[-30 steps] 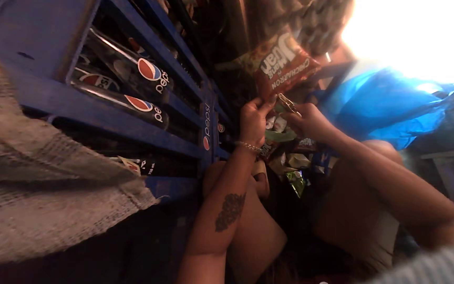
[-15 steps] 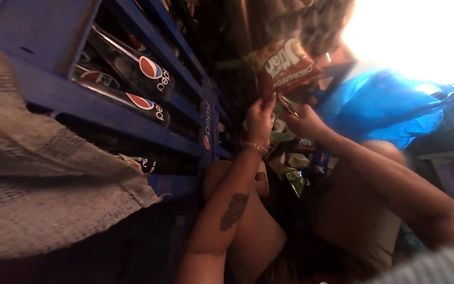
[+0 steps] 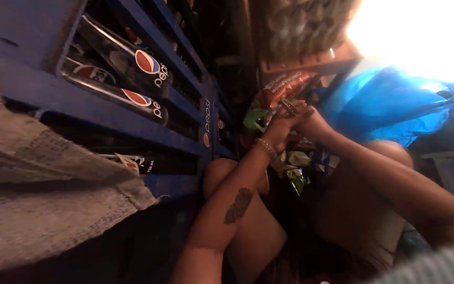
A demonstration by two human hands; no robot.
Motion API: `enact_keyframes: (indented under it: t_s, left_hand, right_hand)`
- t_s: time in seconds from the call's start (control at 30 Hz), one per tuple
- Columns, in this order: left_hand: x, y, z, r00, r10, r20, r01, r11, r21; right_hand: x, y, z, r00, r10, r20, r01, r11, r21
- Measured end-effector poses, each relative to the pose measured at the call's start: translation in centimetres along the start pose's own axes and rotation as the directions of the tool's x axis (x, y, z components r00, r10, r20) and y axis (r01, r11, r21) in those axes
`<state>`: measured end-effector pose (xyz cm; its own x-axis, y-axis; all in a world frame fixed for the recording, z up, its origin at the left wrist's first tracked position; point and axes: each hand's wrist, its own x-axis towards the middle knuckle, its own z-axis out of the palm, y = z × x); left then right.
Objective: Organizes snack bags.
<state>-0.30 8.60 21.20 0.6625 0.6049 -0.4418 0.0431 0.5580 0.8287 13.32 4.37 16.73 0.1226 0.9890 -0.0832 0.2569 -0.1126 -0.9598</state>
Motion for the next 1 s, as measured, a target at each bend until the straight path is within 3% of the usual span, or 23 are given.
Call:
enact_keyframes:
  t_s: [0.13,0.27,0.43,0.63,0.8,1.0]
  left_hand:
    - [0.7,-0.4,-0.6,0.993,-0.066,0.102,0.072,0.996,-0.058]
    - [0.9,-0.9,-0.1,0.999,-0.033,0.032,0.038,0.990,-0.137]
    - [0.7,-1.4,0.5,0.996,-0.016,-0.085,0.003,0.988,-0.157]
    - [1.1,-2.0,0.3,0.993,0.004,-0.120,-0.019,0.992,-0.121]
    - [0.5,-0.5,0.2,0.987,0.161,-0.028,-0.162,0.985,-0.063]
    - [-1.0,1.0,-1.5,0.971,0.184,0.151,-0.158,0.973,-0.168]
  right_hand:
    - [-0.2,0.1,0.1,0.999,-0.050,0.016,0.051,0.998,-0.042]
    - [-0.2,0.2,0.0,0.990,-0.137,0.020,0.138,0.989,-0.044]
    - [0.0,0.3,0.3,0.995,-0.097,0.034,0.098,0.995,-0.022]
    - [-0.3,0.4,1.0,0.988,-0.152,-0.030,0.152,0.988,-0.004]
    - [0.0,-1.1,0.4,0.977,-0.194,-0.088,0.190,0.981,-0.049]
    - [0.2,-2.2,-1.5,0.965,-0.241,-0.105,0.223,0.962,-0.157]
